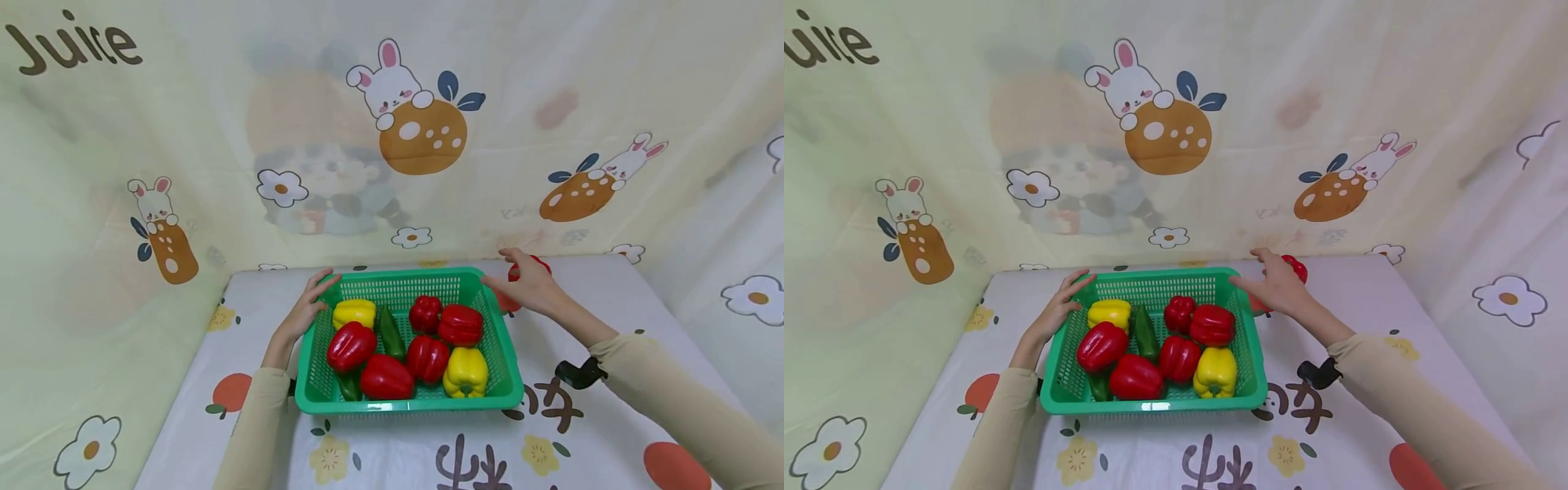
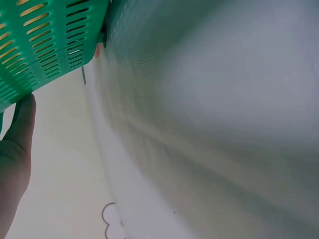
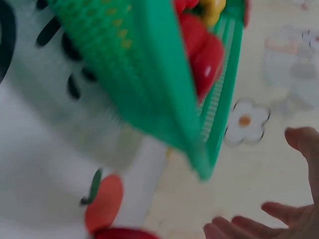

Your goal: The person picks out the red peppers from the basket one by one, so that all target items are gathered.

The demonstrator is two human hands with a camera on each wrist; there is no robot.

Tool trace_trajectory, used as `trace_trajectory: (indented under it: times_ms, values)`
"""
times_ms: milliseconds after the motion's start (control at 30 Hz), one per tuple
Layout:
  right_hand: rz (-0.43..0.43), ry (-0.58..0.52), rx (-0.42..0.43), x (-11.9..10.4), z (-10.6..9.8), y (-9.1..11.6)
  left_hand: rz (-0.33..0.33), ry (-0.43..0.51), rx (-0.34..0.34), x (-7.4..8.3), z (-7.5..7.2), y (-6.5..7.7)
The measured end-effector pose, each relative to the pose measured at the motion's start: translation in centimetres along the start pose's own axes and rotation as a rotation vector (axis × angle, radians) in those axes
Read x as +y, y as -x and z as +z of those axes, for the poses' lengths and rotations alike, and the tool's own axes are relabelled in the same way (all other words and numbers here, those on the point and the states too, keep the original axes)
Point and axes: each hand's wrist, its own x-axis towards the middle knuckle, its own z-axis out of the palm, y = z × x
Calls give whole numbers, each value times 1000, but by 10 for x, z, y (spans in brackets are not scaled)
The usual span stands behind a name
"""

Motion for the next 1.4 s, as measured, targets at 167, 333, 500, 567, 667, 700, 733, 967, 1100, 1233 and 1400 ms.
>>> trace_trajectory:
  times_ms: [167,333,500,567,667,700,733,967,1100,1233,1400]
  values:
    - [-113,-31,-184,-24,17,-1,4,-11,1,0,0,0]
    - [-189,46,-367,-38,32,-6,7,-3,3,0,0,0]
    - [-166,122,-474,-41,43,-14,11,19,-6,-1,0,0]
    - [-137,133,-496,-42,47,-17,16,17,-8,-2,-1,0]
    - [-120,163,-509,-43,53,-20,14,13,-7,-2,-1,-1]
    - [-118,176,-511,-44,55,-20,11,12,-7,-2,-1,-1]
    - [-116,189,-513,-44,57,-21,9,11,-7,-2,-1,0]
    - [-83,265,-506,-48,64,-23,21,8,-4,-1,0,1]
    - [-79,269,-497,-47,63,-23,20,7,-1,0,0,1]
    - [-89,266,-477,-45,61,-22,20,6,-1,0,0,1]
    - [-112,270,-451,-43,57,-21,18,9,-7,0,-1,1]
